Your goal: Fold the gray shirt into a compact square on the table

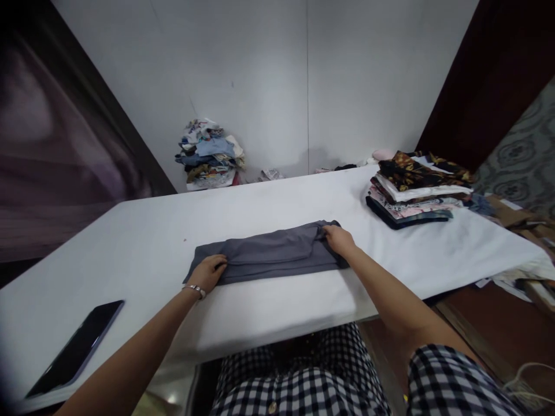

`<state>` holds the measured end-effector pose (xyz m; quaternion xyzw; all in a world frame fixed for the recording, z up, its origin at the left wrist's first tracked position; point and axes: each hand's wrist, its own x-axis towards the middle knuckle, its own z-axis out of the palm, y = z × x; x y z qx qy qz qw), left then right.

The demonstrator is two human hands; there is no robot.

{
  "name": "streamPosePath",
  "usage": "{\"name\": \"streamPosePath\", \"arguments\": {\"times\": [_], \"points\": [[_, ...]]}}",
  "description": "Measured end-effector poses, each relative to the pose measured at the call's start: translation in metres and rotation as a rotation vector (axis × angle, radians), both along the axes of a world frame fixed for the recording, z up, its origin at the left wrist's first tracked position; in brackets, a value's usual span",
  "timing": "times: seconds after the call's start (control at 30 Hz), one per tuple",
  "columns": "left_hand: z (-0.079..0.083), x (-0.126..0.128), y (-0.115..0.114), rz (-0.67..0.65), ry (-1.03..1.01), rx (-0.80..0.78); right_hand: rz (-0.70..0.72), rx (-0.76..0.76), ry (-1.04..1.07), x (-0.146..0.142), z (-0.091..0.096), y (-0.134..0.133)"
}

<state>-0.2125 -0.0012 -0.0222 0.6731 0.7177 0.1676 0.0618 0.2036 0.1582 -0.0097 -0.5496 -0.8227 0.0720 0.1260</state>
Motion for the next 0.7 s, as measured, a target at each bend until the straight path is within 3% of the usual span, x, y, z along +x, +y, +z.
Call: {"name": "streamPosePath", "arguments": {"times": [0.07,0.17,0.3,0.43,0.5,0.6,0.7], "points": [[-0.001,-0.001,0.0,-0.014,0.009,0.01,0.017,0.045,0.072,-0.006,0.002,-0.012],[-0.003,-0.001,0.0,-0.015,0.002,0.024,0.152,0.054,0.118,-0.023,0.005,-0.032],[0.0,0.007,-0.004,-0.011,-0.027,0.008,0.294,0.097,0.002,-0.039,0.0,-0.049],[0.004,0.015,-0.012,-0.009,-0.043,-0.015,0.3,0.006,-0.111,-0.038,-0.01,-0.045],[0.004,0.012,-0.017,0.02,-0.051,0.0,0.271,0.034,-0.115,-0.038,-0.009,-0.043],[0.006,-0.001,-0.023,0.16,-0.05,0.064,0.255,0.167,-0.034,-0.05,-0.001,-0.048],[0.013,-0.02,-0.023,0.486,-0.059,0.063,0.34,0.201,0.048,-0.071,0.0,-0.056]]}}
